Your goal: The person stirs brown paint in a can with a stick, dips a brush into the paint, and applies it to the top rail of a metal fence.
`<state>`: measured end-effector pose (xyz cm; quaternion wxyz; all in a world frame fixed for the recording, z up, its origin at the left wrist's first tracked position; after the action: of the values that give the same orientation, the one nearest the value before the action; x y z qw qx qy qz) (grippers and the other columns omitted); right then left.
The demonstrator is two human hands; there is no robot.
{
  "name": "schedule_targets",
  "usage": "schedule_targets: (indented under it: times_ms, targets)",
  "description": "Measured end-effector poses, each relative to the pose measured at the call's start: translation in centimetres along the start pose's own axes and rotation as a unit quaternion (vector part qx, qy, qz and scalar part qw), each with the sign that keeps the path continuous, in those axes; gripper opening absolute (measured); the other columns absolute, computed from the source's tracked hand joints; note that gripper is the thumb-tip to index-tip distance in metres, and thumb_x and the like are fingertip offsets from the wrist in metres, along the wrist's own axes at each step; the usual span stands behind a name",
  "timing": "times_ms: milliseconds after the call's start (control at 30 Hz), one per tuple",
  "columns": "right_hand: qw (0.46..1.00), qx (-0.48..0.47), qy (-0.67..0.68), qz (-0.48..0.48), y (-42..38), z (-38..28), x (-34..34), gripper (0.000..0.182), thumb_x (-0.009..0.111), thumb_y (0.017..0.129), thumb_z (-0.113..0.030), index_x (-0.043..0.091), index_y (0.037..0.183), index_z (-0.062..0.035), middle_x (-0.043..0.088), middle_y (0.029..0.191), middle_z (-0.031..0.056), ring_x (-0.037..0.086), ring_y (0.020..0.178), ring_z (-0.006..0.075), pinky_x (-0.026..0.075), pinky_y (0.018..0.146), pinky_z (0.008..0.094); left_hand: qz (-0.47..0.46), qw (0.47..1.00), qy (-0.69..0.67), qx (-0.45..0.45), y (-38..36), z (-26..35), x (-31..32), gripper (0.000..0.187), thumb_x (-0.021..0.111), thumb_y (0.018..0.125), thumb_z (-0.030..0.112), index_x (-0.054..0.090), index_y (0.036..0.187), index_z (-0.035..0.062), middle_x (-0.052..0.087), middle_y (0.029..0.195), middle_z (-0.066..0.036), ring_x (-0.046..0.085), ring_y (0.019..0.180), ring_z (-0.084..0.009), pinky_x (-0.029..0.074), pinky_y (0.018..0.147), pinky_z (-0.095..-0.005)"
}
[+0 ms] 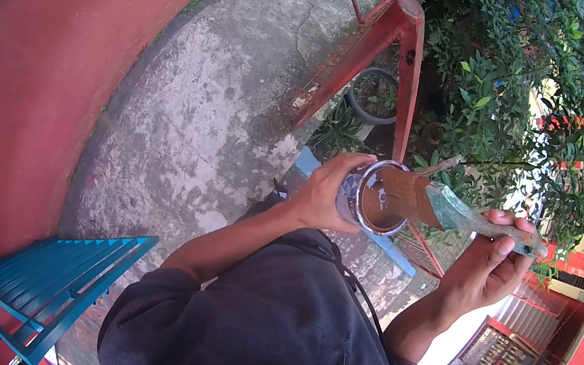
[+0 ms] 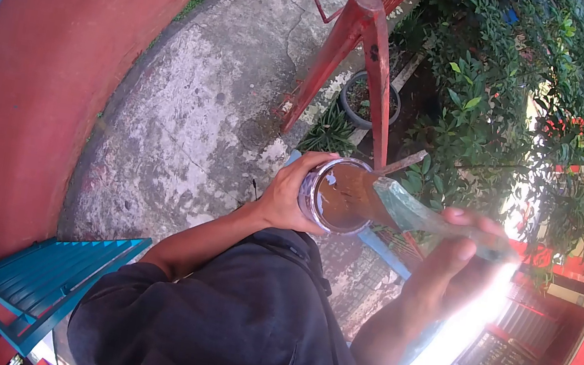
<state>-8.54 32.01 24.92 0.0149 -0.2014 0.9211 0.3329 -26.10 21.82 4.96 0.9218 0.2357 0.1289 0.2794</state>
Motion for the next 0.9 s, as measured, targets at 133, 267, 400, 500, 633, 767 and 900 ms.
schedule_targets:
  times_ms: [133, 267, 400, 500, 633, 767, 900]
  targets:
    - [0.999, 0.0, 0.047, -0.008, 0.2, -0.4, -0.2, 0.036, 0.06, 0.113, -0.023, 0.055, 0.138, 0.003, 0.066, 0.12, 0.016, 0.062, 0.113, 0.0247, 0.049, 0.107, 0.0444, 0.007, 1.0, -0.001, 0.014, 0.0, 0.3, 0.2, 0.115, 0.104, 0.05, 0.025, 0.05, 0.15, 0.0036, 0.063, 0.14, -0.019, 0.067, 0.127, -0.0388, 0.055, 0.108, -0.0453]
    - [0.997, -0.009, 0.071, -0.001, 0.2, -0.4, -0.7, 0.037, 0.06, 0.113, -0.023, 0.055, 0.138, 0.0035, 0.065, 0.121, 0.0166, 0.062, 0.114, 0.0249, 0.049, 0.107, 0.0447, 0.007, 1.0, -0.008, 0.005, -0.2, 0.0, 0.6, 0.116, 0.103, 0.049, 0.026, 0.05, 0.15, 0.004, 0.063, 0.141, -0.019, 0.067, 0.126, -0.0386, 0.055, 0.108, -0.0453]
    - [0.997, -0.019, 0.077, -0.003, 0.2, -0.8, -1.0, 0.038, 0.059, 0.113, -0.022, 0.054, 0.14, 0.0039, 0.064, 0.123, 0.017, 0.062, 0.118, 0.0254, 0.051, 0.107, 0.0447, -0.001, 1.0, -0.007, -0.006, -0.4, -0.5, 1.0, 0.116, 0.101, 0.049, 0.025, 0.049, 0.151, 0.0049, 0.062, 0.142, -0.018, 0.067, 0.127, -0.0382, 0.055, 0.108, -0.045]
    - [0.996, -0.029, 0.086, -0.002, 0.2, -1.0, -1.3, 0.038, 0.057, 0.114, -0.022, 0.054, 0.141, 0.0038, 0.064, 0.123, 0.0176, 0.062, 0.119, 0.0257, 0.052, 0.107, 0.0448, -0.001, 1.0, -0.012, -0.007, -0.6, -0.7, 1.4, 0.116, 0.101, 0.049, 0.025, 0.049, 0.151, 0.0056, 0.062, 0.142, -0.018, 0.067, 0.127, -0.0383, 0.055, 0.108, -0.045]
    - [0.996, -0.046, 0.081, 0.005, 0.2, -1.5, -1.6, 0.037, 0.055, 0.115, -0.022, 0.053, 0.141, 0.0036, 0.064, 0.124, 0.0182, 0.062, 0.119, 0.0259, 0.053, 0.107, 0.045, -0.006, 1.0, -0.012, -0.008, -0.8, -1.0, 1.8, 0.117, 0.101, 0.049, 0.025, 0.048, 0.151, 0.0062, 0.063, 0.141, -0.018, 0.068, 0.126, -0.0379, 0.056, 0.107, -0.045]
    - [0.995, -0.055, 0.085, 0.007, 0.2, -1.6, -2.1, 0.037, 0.054, 0.115, -0.023, 0.053, 0.141, 0.0034, 0.064, 0.124, 0.0183, 0.062, 0.12, 0.026, 0.053, 0.107, 0.0449, -0.012, 1.0, -0.02, -0.015, -1.0, -1.3, 2.3, 0.118, 0.102, 0.048, 0.025, 0.048, 0.151, 0.0061, 0.063, 0.14, -0.018, 0.068, 0.125, -0.0374, 0.056, 0.106, -0.0449]
    - [0.994, -0.064, 0.089, 0.021, 0.1, -1.8, -2.5, 0.037, 0.052, 0.116, -0.022, 0.052, 0.141, 0.0033, 0.064, 0.124, 0.0185, 0.062, 0.119, 0.0262, 0.054, 0.107, 0.0448, -0.011, 1.0, -0.022, -0.012, -1.2, -1.3, 2.5, 0.119, 0.102, 0.047, 0.026, 0.048, 0.151, 0.0053, 0.064, 0.138, -0.018, 0.069, 0.124, -0.0375, 0.056, 0.106, -0.0449]
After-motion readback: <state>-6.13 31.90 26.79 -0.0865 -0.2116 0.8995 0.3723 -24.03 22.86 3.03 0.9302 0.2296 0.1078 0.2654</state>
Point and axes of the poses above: each hand's wrist, its own y-axis towards the middle knuckle, its own x-axis out of the palm, z = x × y, the point moved 7 cm from there along y, towards the middle knuckle
